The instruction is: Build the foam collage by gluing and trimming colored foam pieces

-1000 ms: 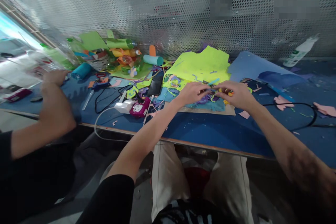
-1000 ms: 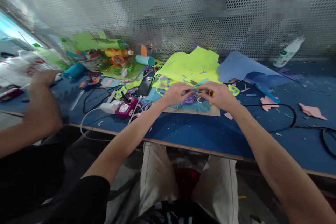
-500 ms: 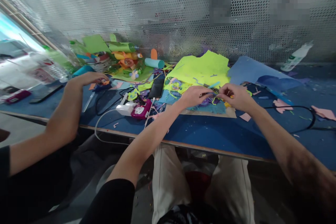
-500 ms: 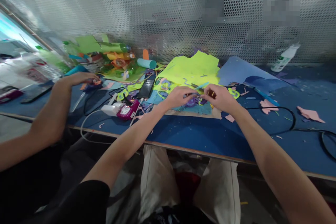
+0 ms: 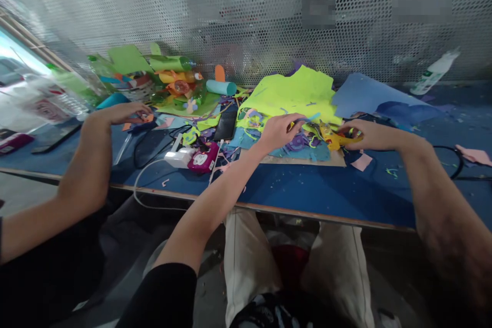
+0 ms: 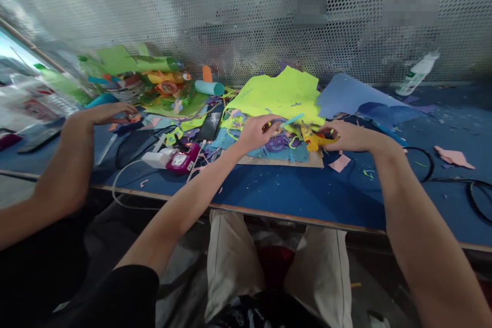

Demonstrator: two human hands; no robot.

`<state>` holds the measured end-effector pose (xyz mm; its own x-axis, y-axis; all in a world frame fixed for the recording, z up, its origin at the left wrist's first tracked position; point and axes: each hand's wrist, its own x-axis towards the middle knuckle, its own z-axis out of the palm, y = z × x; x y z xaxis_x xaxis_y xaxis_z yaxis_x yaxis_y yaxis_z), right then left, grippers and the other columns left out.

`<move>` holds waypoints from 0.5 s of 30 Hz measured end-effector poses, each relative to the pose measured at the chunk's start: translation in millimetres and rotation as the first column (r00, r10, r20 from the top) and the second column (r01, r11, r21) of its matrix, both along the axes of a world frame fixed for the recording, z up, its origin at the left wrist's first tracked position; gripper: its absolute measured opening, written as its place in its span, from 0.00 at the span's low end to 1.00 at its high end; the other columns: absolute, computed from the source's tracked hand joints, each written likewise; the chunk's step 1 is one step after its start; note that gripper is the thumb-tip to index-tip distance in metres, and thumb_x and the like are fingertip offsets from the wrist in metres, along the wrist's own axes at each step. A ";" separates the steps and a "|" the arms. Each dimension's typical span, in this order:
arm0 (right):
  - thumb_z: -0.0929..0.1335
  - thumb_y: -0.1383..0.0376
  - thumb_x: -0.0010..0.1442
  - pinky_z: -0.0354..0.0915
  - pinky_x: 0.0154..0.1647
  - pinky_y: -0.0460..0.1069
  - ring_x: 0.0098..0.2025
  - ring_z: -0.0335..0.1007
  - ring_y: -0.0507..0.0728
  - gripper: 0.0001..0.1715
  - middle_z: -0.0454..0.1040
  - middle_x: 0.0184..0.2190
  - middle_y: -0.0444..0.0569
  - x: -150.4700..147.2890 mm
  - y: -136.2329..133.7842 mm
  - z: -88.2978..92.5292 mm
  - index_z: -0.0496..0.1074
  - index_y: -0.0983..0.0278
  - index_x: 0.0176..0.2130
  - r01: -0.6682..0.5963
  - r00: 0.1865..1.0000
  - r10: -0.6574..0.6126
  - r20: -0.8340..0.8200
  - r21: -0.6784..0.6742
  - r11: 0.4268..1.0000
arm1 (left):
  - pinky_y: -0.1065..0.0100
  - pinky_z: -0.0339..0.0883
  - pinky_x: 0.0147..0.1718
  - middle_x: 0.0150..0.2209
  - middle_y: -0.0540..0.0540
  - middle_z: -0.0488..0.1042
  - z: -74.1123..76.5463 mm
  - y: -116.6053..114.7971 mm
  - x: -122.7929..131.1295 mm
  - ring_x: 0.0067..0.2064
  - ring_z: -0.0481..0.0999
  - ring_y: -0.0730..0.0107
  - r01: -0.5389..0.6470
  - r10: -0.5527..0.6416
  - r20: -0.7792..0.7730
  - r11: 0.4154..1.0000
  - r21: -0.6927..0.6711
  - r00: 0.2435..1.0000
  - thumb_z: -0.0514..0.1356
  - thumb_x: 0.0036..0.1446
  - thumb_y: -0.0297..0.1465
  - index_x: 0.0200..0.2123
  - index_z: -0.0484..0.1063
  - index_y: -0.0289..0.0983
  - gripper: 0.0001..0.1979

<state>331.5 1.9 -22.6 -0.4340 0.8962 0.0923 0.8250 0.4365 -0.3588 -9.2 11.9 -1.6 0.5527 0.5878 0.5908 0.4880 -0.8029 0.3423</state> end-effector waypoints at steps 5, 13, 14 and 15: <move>0.75 0.68 0.43 0.63 0.29 0.52 0.30 0.72 0.58 0.25 0.79 0.36 0.55 -10.6 -3.0 -0.3 0.74 0.60 0.44 0.044 0.998 -0.043 0.052 -0.030 0.999 | 0.67 0.63 0.29 0.38 0.43 0.84 -0.1 0.9 -1.9 0.30 0.76 0.70 -0.045 0.043 0.044 0.999 0.030 0.998 0.51 0.71 0.43 0.49 0.79 0.39 0.21; 0.74 0.67 0.44 0.67 0.52 0.59 0.51 0.76 0.69 0.33 0.78 0.52 0.59 39.5 4.2 12.1 0.74 0.61 0.52 0.188 0.954 -0.212 0.211 0.128 0.974 | 0.68 0.64 0.28 0.34 0.45 0.84 -4.6 6.2 -2.0 0.28 0.76 0.71 -0.093 0.091 0.089 0.996 0.012 0.992 0.54 0.71 0.45 0.48 0.80 0.40 0.20; 0.73 0.67 0.44 0.67 0.53 0.58 0.52 0.76 0.69 0.34 0.79 0.52 0.58 41.6 4.9 10.1 0.74 0.60 0.53 0.211 0.948 -0.222 0.227 0.073 0.975 | 0.68 0.64 0.28 0.33 0.46 0.83 -5.2 6.6 -1.9 0.27 0.76 0.71 -0.095 0.093 0.089 0.995 0.013 0.992 0.54 0.70 0.45 0.48 0.80 0.41 0.19; 0.73 0.66 0.45 0.68 0.53 0.58 0.53 0.76 0.69 0.35 0.79 0.53 0.57 41.5 5.0 8.3 0.74 0.60 0.54 0.233 0.944 -0.234 0.233 0.032 0.972 | 0.68 0.63 0.27 0.31 0.46 0.83 -5.7 6.7 -1.8 0.27 0.75 0.72 -0.095 0.094 0.086 0.995 0.015 0.992 0.55 0.70 0.45 0.47 0.80 0.41 0.19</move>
